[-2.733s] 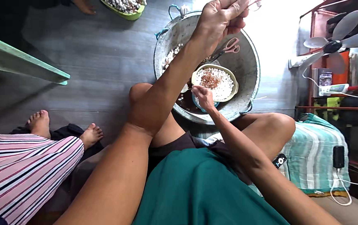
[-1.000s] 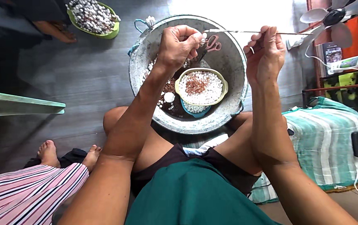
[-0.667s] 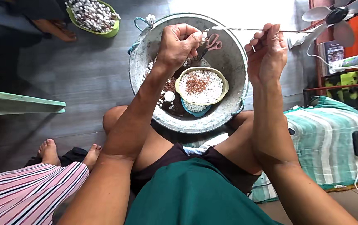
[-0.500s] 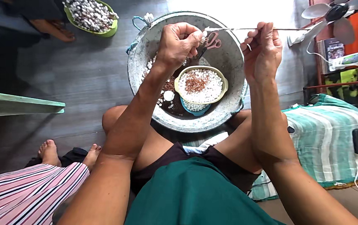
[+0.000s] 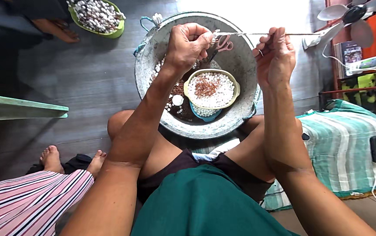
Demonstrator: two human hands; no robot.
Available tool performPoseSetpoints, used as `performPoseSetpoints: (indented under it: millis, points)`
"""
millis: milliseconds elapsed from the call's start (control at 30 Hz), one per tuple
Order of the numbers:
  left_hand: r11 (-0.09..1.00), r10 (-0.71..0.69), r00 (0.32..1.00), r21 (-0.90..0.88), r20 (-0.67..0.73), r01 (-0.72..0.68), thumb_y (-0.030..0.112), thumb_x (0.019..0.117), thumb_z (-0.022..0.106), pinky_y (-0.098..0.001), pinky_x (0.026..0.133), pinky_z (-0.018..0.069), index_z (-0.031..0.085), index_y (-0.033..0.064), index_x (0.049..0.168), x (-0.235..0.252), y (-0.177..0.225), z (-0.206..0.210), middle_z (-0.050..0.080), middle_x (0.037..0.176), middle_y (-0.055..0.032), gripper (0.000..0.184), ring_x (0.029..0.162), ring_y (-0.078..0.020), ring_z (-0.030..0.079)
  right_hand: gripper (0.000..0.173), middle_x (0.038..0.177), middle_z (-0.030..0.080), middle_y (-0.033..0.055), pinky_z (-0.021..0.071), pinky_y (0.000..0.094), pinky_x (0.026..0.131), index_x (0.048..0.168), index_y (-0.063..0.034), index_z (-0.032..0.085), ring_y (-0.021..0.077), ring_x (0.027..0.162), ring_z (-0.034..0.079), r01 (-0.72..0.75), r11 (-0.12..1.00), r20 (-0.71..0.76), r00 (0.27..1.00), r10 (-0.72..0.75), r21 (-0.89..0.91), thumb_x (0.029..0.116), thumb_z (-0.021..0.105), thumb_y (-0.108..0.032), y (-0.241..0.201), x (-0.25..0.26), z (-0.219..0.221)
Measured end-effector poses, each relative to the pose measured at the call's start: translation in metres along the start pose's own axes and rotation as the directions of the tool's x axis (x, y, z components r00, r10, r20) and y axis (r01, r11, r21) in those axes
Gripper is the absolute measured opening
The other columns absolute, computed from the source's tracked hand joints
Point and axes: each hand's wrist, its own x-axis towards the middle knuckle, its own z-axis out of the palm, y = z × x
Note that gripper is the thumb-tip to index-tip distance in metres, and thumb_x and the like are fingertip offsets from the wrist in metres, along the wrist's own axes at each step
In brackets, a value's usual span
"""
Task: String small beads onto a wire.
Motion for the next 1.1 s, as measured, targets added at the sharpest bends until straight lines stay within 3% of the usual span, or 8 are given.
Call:
performPoseSetpoints:
  millis: [467, 667, 767, 867, 933, 1033, 1100]
  points:
    - [1.000, -0.011, 0.999, 0.000, 0.039, 0.011, 0.006, 0.0987, 0.066, -0.0263, 0.060, 0.0602, 0.070, 0.0000, 0.100, -0.001, -0.001, 0.001, 0.070, 0.076, -0.0020, 0.008, 0.062, -0.0108, 0.068, 0.030, 0.090, 0.067, 0.0021, 0.0587, 0.0282, 0.076, 0.109, -0.0093, 0.059, 0.0111, 0.079, 0.066, -0.022, 0.993, -0.024, 0.999, 0.025, 0.116, 0.1136, 0.032, -0.020, 0.001, -0.001, -0.001]
    - [0.989, -0.102, 0.989, -0.098, 0.107, 0.113, 0.011, 0.1035, 0.060, -0.0275, 0.062, 0.0598, 0.068, 0.0018, 0.106, -0.001, 0.004, -0.007, 0.071, 0.084, -0.0031, 0.013, 0.067, -0.0123, 0.068, 0.032, 0.090, 0.068, 0.0022, 0.0581, 0.0296, 0.078, 0.110, -0.0101, 0.058, 0.0121, 0.082, 0.067, -0.045, 0.990, -0.168, 0.984, 0.068, 0.134, 0.1144, 0.030, -0.026, 0.006, -0.006, -0.006]
    - [0.975, -0.121, 0.985, -0.171, 0.126, 0.141, 0.013, 0.1047, 0.058, -0.0286, 0.066, 0.0595, 0.067, 0.0032, 0.108, 0.003, 0.011, -0.023, 0.071, 0.087, -0.0027, 0.014, 0.070, -0.0125, 0.067, 0.029, 0.090, 0.070, 0.0009, 0.0603, 0.0323, 0.080, 0.111, -0.0071, 0.059, 0.0123, 0.081, 0.069, -0.041, 0.996, -0.153, 0.988, 0.027, -0.084, 0.1132, 0.033, -0.022, 0.024, -0.032, 0.002]
    - [0.955, -0.074, 0.993, -0.280, 0.094, 0.098, 0.010, 0.1042, 0.058, -0.0295, 0.067, 0.0598, 0.068, 0.0005, 0.101, 0.004, 0.023, -0.038, 0.071, 0.085, -0.0062, 0.014, 0.071, -0.0148, 0.068, 0.029, 0.094, 0.072, 0.0045, 0.0609, 0.0381, 0.083, 0.116, 0.0002, 0.061, 0.0152, 0.086, 0.071, 0.026, 0.922, 0.076, 0.997, 0.004, -0.387, 0.1117, 0.040, -0.019, 0.063, -0.077, 0.026]
    - [0.931, -0.080, 0.994, -0.350, 0.071, 0.100, 0.006, 0.1027, 0.059, -0.0303, 0.068, 0.0609, 0.066, -0.0019, 0.096, -0.001, 0.030, -0.043, 0.071, 0.086, -0.0094, 0.012, 0.071, -0.0164, 0.069, 0.031, 0.098, 0.073, 0.0097, 0.0625, 0.0403, 0.084, 0.116, 0.0048, 0.065, 0.0177, 0.088, 0.072, 0.079, 0.815, 0.215, 0.975, 0.057, -0.573, 0.1105, 0.045, -0.018, 0.097, -0.111, 0.046]
    - [0.917, -0.036, 0.996, -0.393, 0.081, 0.065, 0.005, 0.1029, 0.058, -0.0310, 0.068, 0.0605, 0.066, -0.0026, 0.094, -0.009, 0.036, -0.047, 0.070, 0.086, -0.0108, 0.014, 0.072, -0.0176, 0.069, 0.030, 0.104, 0.075, 0.0083, 0.0619, 0.0392, 0.086, 0.117, -0.0031, 0.071, 0.0165, 0.095, 0.073, 0.243, 0.597, 0.386, 0.915, 0.122, -0.765, 0.1086, 0.050, -0.022, 0.159, -0.144, 0.061]
    - [0.922, -0.014, 0.997, -0.384, 0.080, 0.044, 0.006, 0.1038, 0.057, -0.0307, 0.067, 0.0606, 0.067, -0.0037, 0.098, -0.013, 0.040, -0.049, 0.070, 0.088, -0.0113, 0.015, 0.072, -0.0173, 0.069, 0.031, 0.109, 0.075, 0.0078, 0.0583, 0.0442, 0.092, 0.116, -0.0089, 0.074, 0.0203, 0.103, 0.072, 0.305, 0.458, 0.421, 0.890, 0.176, -0.835, 0.1086, 0.050, -0.027, 0.190, -0.152, 0.067]
